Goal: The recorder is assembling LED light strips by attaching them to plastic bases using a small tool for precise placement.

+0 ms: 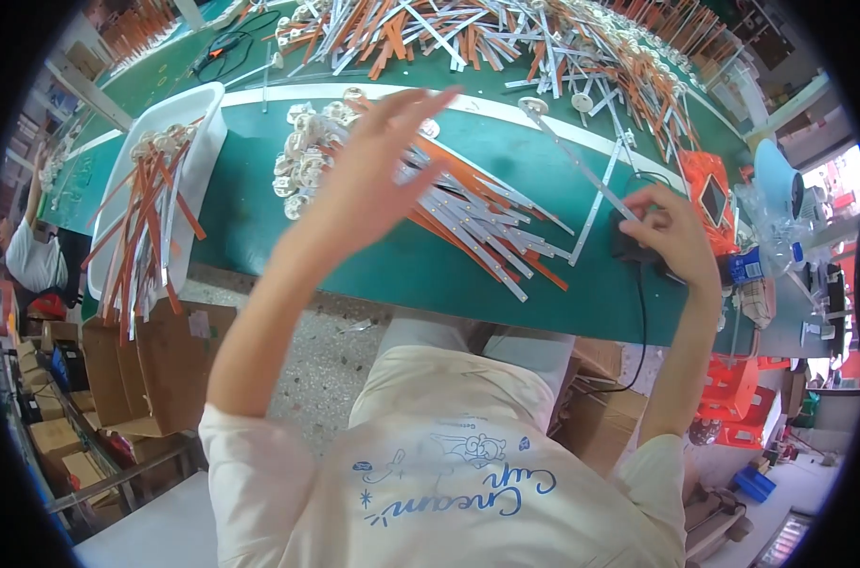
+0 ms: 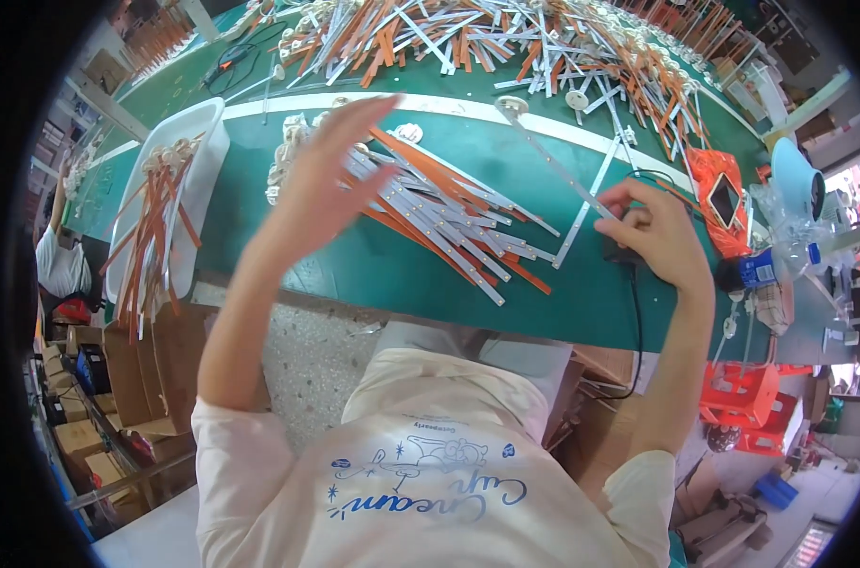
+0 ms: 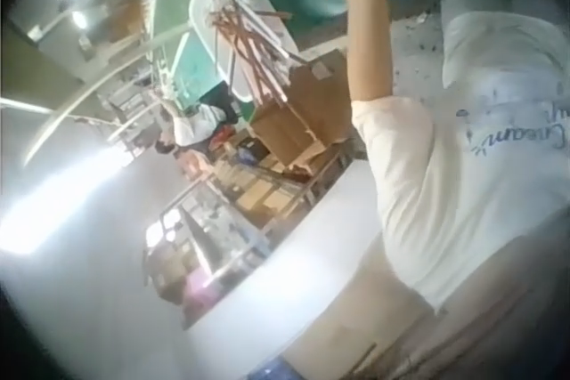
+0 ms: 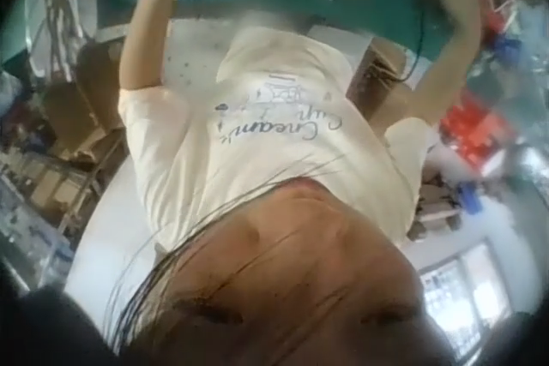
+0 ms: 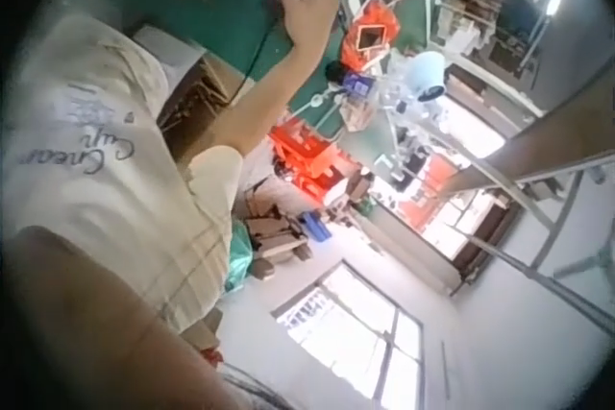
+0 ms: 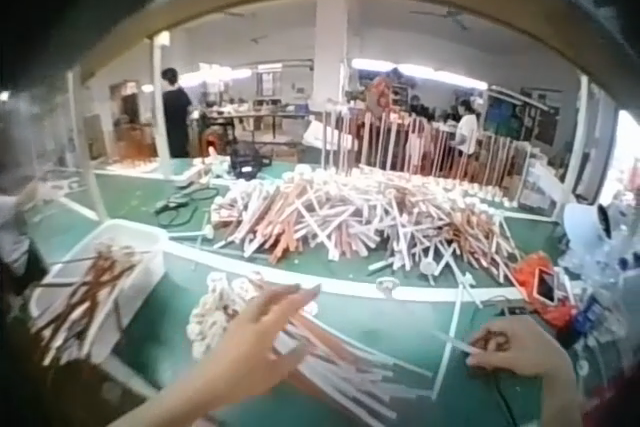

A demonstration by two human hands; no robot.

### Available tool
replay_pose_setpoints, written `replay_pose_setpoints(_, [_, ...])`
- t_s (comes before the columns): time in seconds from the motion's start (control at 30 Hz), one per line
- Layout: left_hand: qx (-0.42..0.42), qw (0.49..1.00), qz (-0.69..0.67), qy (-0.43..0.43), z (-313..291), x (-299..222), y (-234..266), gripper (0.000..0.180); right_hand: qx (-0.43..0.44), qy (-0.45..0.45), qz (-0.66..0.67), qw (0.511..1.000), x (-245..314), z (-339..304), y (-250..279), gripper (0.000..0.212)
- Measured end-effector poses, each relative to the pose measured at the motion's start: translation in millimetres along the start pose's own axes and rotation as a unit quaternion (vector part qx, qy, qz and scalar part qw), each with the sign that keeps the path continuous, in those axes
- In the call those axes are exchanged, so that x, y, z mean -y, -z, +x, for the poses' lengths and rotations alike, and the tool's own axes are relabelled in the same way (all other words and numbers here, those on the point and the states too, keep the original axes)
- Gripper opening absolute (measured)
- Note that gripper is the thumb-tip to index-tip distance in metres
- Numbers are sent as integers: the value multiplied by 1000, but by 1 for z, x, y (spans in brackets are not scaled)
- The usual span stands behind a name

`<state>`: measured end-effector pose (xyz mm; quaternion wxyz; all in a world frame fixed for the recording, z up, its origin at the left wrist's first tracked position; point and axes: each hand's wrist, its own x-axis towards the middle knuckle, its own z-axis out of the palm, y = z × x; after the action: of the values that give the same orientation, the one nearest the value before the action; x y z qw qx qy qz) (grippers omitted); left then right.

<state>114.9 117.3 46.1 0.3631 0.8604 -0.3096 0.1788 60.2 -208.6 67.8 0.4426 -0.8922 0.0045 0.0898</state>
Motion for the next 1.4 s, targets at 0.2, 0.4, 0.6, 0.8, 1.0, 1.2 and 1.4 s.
replay_pose_setpoints(0.2, [-13, 975, 134, -179, 31, -1, -77, 27, -9, 79, -104, 991, 10, -34, 34, 28])
replay_pose_setpoints(0.4, [120, 992, 3, -29, 24, -35, -81, 12, -295, 124, 67, 945, -72, -94, 90, 28])
replay_pose_setpoints(0.6, [94, 992, -22, -82, 1, -96, -106, 19, -105, 139, 270, 947, 9, -39, -77, 39])
replay_pose_setpoints(0.8, [99, 963, -250, -5, -17, -95, -86, 24, -211, 181, 245, 929, 6, -46, -69, 32])
replay_pose_setpoints(1.0, [167, 911, -367, 83, -32, -97, -73, 34, -234, 175, 309, 905, 19, -56, -71, 28])
replay_pose_setpoints(1.2, [123, 862, -482, 98, -37, -103, -70, 29, -250, 232, 308, 888, 23, -62, -73, 10])
replay_pose_setpoints(1.4, [-37, 901, -427, 69, -36, -104, -78, 21, -242, 202, 332, 889, 35, -76, -81, 13])
